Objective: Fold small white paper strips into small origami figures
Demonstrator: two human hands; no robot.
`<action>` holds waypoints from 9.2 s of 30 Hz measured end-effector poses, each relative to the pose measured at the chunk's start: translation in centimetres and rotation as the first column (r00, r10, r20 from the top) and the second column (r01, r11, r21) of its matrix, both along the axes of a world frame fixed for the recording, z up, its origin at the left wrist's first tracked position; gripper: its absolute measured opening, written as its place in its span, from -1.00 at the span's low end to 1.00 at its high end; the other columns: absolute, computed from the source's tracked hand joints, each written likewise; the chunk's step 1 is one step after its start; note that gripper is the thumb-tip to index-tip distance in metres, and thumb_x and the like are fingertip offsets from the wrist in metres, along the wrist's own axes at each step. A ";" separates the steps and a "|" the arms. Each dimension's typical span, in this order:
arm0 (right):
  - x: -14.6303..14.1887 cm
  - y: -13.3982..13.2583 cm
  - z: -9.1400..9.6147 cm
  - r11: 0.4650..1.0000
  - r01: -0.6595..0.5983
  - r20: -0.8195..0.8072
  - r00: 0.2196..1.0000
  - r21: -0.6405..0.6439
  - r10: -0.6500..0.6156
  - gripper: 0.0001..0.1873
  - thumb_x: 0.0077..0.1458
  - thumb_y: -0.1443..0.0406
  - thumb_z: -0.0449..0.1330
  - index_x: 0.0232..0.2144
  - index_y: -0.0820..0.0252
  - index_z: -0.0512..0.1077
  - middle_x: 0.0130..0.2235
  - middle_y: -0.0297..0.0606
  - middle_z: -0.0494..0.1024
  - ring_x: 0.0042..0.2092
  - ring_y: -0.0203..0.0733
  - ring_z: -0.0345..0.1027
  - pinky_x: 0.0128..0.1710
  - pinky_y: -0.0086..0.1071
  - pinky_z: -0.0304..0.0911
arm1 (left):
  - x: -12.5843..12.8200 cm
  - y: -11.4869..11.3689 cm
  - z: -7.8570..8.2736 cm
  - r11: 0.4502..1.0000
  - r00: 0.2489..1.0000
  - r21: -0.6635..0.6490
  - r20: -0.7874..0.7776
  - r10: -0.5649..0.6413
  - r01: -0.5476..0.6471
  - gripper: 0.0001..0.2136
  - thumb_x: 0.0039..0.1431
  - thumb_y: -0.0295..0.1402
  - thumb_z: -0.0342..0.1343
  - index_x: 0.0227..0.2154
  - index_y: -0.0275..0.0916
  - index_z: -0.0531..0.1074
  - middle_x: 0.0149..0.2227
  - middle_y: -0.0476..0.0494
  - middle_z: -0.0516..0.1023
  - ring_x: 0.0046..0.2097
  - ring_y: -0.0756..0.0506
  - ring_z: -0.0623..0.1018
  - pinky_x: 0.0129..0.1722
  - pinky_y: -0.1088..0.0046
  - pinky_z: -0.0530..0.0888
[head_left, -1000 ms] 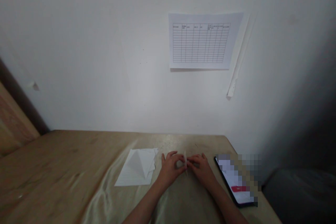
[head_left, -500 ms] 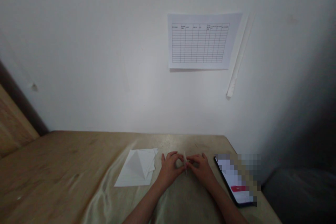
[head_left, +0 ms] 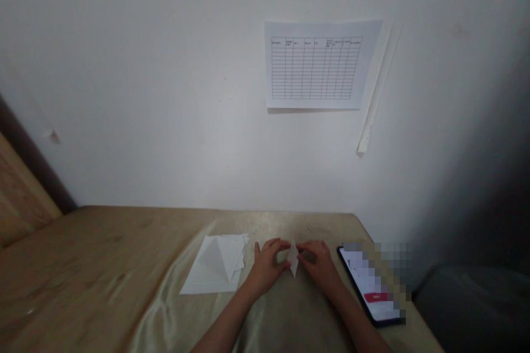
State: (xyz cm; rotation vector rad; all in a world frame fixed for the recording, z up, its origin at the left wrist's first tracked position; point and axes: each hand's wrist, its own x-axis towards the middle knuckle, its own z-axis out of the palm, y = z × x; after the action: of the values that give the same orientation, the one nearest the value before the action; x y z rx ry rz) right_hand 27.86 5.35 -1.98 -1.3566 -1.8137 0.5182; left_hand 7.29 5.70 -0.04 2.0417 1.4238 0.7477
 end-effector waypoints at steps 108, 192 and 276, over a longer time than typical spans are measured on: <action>-1.2 -1.2 1.3 0.982 0.112 0.412 0.910 -0.150 -0.041 -0.54 0.09 0.32 0.17 0.00 -0.28 0.53 0.17 -0.24 0.36 0.31 0.04 0.05 0.36 0.07 -0.29 | 0.2 -0.9 2.1 0.984 0.941 0.154 -0.311 0.136 -0.092 -0.90 -0.01 -0.16 0.42 -0.47 0.01 0.66 0.25 0.03 0.42 0.25 -0.32 0.34 0.33 -0.29 -0.12; -0.7 -1.5 1.8 0.998 0.061 0.504 0.861 0.017 -0.061 -0.69 0.18 0.22 0.24 -0.03 -0.23 0.55 0.05 -0.19 0.46 0.22 0.06 0.18 0.34 0.12 -0.23 | -0.1 -1.0 0.6 0.965 0.911 0.263 -0.394 0.120 -0.013 -0.73 0.13 -0.14 0.31 -0.07 0.18 0.59 0.36 -0.03 0.26 0.30 -0.39 0.27 0.28 -0.45 -0.14; 0.0 -1.2 0.7 0.999 -0.032 0.398 0.917 -0.015 0.035 -0.64 0.26 0.38 0.06 -0.02 -0.04 0.54 0.12 -0.22 0.50 0.22 -0.06 0.25 0.36 0.07 -0.17 | 0.0 -0.8 0.9 0.984 0.954 0.177 -0.293 0.058 -0.005 -0.81 0.16 -0.19 0.27 -0.15 0.05 0.58 0.22 -0.12 0.42 0.29 -0.31 0.30 0.30 -0.34 -0.11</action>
State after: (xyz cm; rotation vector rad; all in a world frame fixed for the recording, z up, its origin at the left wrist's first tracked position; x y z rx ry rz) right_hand 27.91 4.14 -1.31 -1.5215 -2.1653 0.2764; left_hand 7.25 4.89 0.84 2.3514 1.6064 0.6152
